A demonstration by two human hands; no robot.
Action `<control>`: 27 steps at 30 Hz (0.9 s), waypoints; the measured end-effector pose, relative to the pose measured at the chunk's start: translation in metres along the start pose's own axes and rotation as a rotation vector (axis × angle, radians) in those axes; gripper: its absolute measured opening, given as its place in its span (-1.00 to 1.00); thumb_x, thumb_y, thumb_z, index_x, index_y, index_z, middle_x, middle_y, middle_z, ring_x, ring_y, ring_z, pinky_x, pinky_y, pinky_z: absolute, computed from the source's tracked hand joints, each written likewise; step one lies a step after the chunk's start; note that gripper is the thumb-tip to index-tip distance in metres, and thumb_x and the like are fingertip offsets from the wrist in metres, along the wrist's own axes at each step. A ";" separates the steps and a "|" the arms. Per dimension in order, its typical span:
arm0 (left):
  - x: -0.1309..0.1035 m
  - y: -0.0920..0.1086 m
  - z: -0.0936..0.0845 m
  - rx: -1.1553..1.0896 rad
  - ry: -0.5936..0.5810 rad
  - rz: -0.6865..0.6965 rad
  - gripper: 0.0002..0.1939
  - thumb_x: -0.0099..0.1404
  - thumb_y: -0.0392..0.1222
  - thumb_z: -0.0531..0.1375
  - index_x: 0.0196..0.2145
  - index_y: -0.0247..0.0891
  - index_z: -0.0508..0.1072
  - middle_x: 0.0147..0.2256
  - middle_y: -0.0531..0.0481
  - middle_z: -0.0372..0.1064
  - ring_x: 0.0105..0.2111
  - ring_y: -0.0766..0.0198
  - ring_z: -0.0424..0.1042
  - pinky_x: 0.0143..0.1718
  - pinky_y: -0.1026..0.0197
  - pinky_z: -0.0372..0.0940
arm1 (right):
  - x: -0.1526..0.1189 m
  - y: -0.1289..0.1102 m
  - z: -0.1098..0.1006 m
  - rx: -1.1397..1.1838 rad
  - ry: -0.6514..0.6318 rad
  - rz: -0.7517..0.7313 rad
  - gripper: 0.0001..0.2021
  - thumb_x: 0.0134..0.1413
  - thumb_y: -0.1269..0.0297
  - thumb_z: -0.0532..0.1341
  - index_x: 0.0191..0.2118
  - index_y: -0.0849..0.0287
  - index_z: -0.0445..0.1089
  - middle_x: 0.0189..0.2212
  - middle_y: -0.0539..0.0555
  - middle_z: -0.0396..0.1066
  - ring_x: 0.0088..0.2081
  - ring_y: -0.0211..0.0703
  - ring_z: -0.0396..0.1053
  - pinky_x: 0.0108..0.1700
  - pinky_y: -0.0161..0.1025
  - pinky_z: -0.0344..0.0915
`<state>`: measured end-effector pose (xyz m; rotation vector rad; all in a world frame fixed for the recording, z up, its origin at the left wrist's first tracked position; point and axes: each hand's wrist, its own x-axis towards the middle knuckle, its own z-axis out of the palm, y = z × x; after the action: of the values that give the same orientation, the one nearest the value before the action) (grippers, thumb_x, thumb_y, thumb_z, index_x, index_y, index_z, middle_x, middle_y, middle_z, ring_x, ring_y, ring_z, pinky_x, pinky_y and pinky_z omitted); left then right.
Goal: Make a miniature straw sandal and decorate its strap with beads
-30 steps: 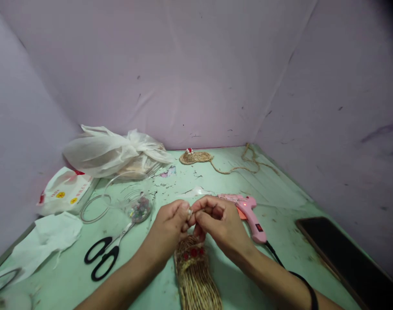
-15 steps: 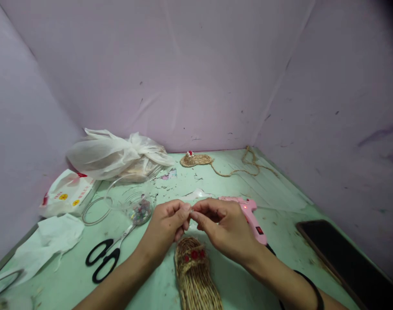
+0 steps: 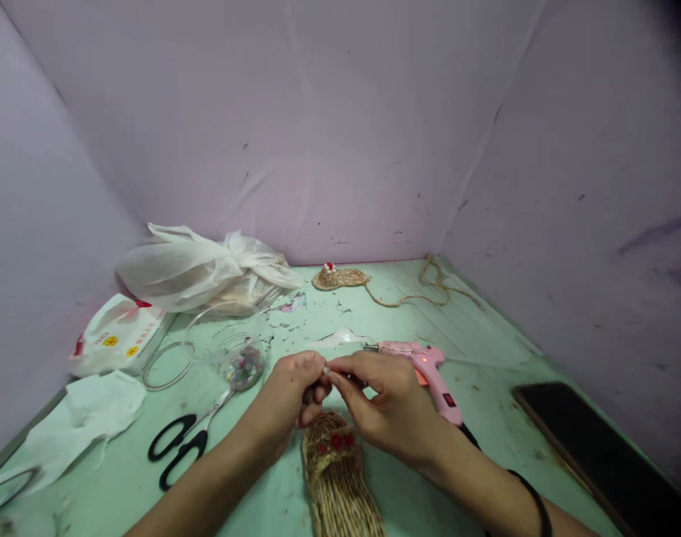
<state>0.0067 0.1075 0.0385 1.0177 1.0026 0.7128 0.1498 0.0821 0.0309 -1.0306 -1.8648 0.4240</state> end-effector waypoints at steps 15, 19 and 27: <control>0.004 0.002 -0.009 -0.145 0.090 0.096 -0.74 -0.08 -0.13 0.36 -0.45 -0.38 0.51 -0.63 0.14 0.20 -0.72 0.57 0.04 -0.69 0.39 -0.20 | 0.006 0.001 0.001 0.258 0.071 0.539 -0.87 -0.02 0.29 0.20 -0.48 0.21 0.44 -0.64 0.00 0.42 -0.62 -0.27 0.33 -0.59 -0.35 0.23; 0.003 -0.003 -0.004 -0.116 0.169 0.158 -0.77 -0.10 -0.15 0.36 -0.49 -0.37 0.55 -0.73 0.15 0.15 -0.72 0.53 0.01 -0.69 0.38 -0.16 | 0.004 -0.002 0.003 0.116 0.067 0.375 -0.86 0.00 0.33 0.18 -0.45 0.19 0.49 -0.60 0.01 0.46 -0.61 -0.28 0.31 -0.57 -0.33 0.20; 0.001 -0.009 0.007 -0.020 0.294 0.226 -0.83 -0.12 -0.19 0.33 -0.55 -0.36 0.55 -0.71 0.10 0.27 -0.70 0.49 0.07 -0.66 0.37 -0.05 | -0.005 -0.002 0.008 -0.095 0.141 0.113 -0.85 -0.01 0.46 0.16 -0.40 0.25 0.50 -0.53 0.09 0.50 -0.54 -0.23 0.40 -0.47 -0.30 0.29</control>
<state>0.0138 0.1030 0.0314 1.0376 1.1400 1.0804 0.1431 0.0780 0.0260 -1.2030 -1.7199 0.3229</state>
